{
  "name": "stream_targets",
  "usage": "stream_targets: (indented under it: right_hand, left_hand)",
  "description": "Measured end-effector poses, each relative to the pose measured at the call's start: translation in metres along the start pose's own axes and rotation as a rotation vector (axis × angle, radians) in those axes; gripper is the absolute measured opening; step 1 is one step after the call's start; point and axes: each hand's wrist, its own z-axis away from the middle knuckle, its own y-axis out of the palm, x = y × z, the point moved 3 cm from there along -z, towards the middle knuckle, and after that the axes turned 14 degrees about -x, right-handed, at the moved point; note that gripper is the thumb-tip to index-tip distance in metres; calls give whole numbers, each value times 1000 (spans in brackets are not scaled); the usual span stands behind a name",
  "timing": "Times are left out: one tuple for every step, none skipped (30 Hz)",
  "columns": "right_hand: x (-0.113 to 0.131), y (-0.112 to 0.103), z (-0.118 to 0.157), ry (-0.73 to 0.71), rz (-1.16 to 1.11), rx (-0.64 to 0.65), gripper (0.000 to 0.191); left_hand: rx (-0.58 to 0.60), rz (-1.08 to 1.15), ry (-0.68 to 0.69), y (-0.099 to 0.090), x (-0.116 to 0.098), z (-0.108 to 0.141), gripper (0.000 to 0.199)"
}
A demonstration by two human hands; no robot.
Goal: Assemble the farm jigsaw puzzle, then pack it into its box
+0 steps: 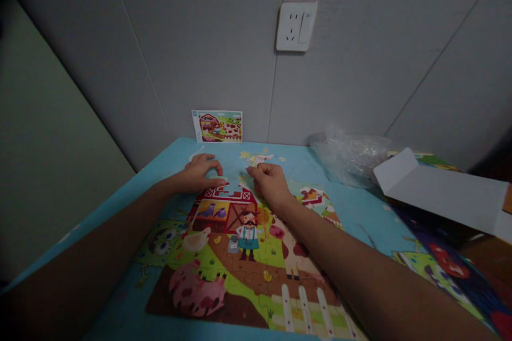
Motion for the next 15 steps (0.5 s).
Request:
stream_targets:
  right_hand:
    - [-1, 0, 0, 1, -2, 1, 45]
    - [-1, 0, -1, 2, -4, 3, 45]
    - [-2, 0, -1, 2, -5, 4, 45]
    - [-2, -1, -1, 1, -5, 5, 46]
    - [-3, -1, -2, 0, -3, 5, 46]
    - [-3, -1, -2, -1, -1, 5, 46]
    - [-3, -1, -2, -2, -1, 5, 46]
    - [-2, -1, -1, -2, 0, 6, 46]
    - [-2, -1, -1, -2, -1, 5, 46]
    - [-2, -1, -1, -3, -3, 5, 46]
    - [-2, -1, -1, -3, -6, 6, 46]
    - [-2, -1, -1, -2, -9, 6, 46]
    - [-2, -1, -1, -1, -11, 6, 46]
    - [-2, -1, -1, 1, -10, 8, 45]
    - [-2, -1, -1, 1, -5, 9, 45]
  left_hand:
    - [11, 1, -6, 0, 0, 0, 49]
    - [21, -1, -13, 0, 0, 0, 50]
    - [27, -5, -18, 1, 1, -1, 51]
    - [32, -11, -19, 2, 2, -1, 52]
    - [34, -18, -15, 4, 3, -1, 52]
    - [34, -24, -12, 5, 4, -1, 52]
    - [32, -30, -10, 6, 5, -1, 52]
    - [29, -33, -10, 6, 6, -1, 52]
    - [26, -35, -12, 6, 6, 0, 52]
    - [24, -35, -13, 6, 7, 0, 51]
    - [21, -32, -11, 5, 7, 0, 51]
    - [22, -28, -7, 4, 7, 0, 51]
    - [27, -23, 0, 4, 8, 0, 52]
    - [36, -17, 10, 3, 9, 0, 53]
    - [46, -10, 20, 2, 10, 0, 54]
